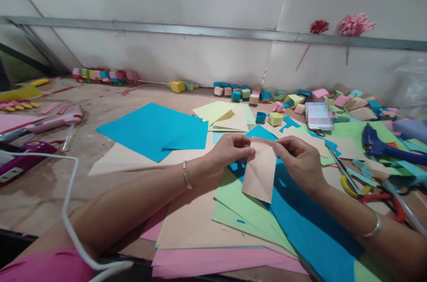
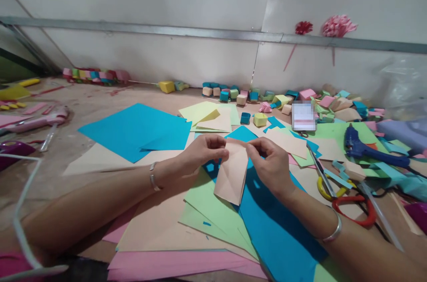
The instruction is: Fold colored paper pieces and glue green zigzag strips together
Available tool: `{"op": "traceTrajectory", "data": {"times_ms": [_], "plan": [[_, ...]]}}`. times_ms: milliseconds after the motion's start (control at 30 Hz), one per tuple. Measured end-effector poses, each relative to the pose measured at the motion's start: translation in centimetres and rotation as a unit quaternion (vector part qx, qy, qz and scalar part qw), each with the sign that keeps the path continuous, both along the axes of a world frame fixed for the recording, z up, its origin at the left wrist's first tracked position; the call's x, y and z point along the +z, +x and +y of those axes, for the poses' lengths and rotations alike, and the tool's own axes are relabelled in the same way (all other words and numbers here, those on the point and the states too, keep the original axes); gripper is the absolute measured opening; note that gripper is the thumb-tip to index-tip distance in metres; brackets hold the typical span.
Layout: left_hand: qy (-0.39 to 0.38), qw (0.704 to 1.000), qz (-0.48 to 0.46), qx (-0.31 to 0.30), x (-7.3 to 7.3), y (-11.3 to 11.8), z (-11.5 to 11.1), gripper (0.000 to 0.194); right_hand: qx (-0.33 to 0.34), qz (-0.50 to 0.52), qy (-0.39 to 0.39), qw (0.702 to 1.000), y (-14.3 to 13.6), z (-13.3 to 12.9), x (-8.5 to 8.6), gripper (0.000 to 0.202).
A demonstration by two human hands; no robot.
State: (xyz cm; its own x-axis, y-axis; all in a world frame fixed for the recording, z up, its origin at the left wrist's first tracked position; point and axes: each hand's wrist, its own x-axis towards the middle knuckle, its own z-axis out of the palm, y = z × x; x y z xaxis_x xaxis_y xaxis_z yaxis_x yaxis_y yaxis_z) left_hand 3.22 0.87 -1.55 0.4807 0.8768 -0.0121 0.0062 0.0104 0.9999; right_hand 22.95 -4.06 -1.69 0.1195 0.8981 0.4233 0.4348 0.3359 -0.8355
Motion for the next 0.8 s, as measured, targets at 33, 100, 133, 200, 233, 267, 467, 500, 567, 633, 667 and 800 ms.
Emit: {"op": "traceTrajectory", "data": {"times_ms": [33, 100, 133, 200, 233, 267, 467, 500, 567, 633, 667, 800], "plan": [[-0.004, 1.000, 0.008, 0.003, 0.1, 0.0, -0.2, 0.024, -0.003, 0.004, 0.006, 1.000, 0.1, 0.1, 0.0, 0.020], [-0.007, 1.000, 0.015, 0.024, 0.3, 0.1, -0.4, 0.020, -0.004, 0.010, 0.011, 1.000, 0.2, 0.2, -0.1, 0.019], [-0.009, 0.999, 0.013, 0.037, 0.3, 0.1, -0.5, 0.020, 0.000, 0.010, 0.007, 1.000, 0.3, 0.3, -0.1, 0.020], [-0.015, 0.999, 0.014, 0.049, 0.4, 0.0, -0.5, 0.020, 0.019, -0.003, -0.020, 1.000, 0.5, 0.6, 0.2, 0.020], [-0.021, 0.998, 0.019, 0.047, 0.4, 0.0, -0.5, 0.019, 0.029, -0.020, -0.035, 0.999, 0.6, 0.7, 0.4, 0.019], [-0.029, 0.998, 0.027, 0.042, 0.3, 0.0, -0.5, 0.017, 0.039, -0.043, -0.047, 0.997, 0.7, 0.8, 0.8, 0.018], [-0.076, 0.993, 0.090, -0.008, 0.6, 0.4, -1.7, 0.011, 0.118, -0.192, -0.022, 0.974, 0.4, -0.2, 2.4, 0.023], [-0.083, 0.992, 0.097, -0.015, 0.8, 0.5, -2.1, 0.010, 0.132, -0.204, -0.020, 0.970, 0.2, -0.6, 2.4, 0.018], [-0.095, 0.990, 0.102, -0.022, 1.2, 0.8, -2.8, 0.006, 0.151, -0.218, -0.022, 0.964, -0.4, -1.2, 2.3, 0.011], [-0.101, 0.989, 0.109, -0.026, 1.5, 1.0, -3.3, 0.004, 0.158, -0.213, -0.030, 0.964, -0.8, -1.6, 2.1, 0.016], [-0.100, 0.988, 0.113, -0.030, 1.6, 1.0, -3.4, 0.004, 0.160, -0.202, -0.038, 0.966, -0.9, -1.7, 2.0, 0.017], [-0.093, 0.988, 0.119, -0.038, 1.8, 1.0, -3.2, 0.007, 0.170, -0.133, -0.126, 0.968, -0.6, -1.2, 1.9, 0.017]]}}
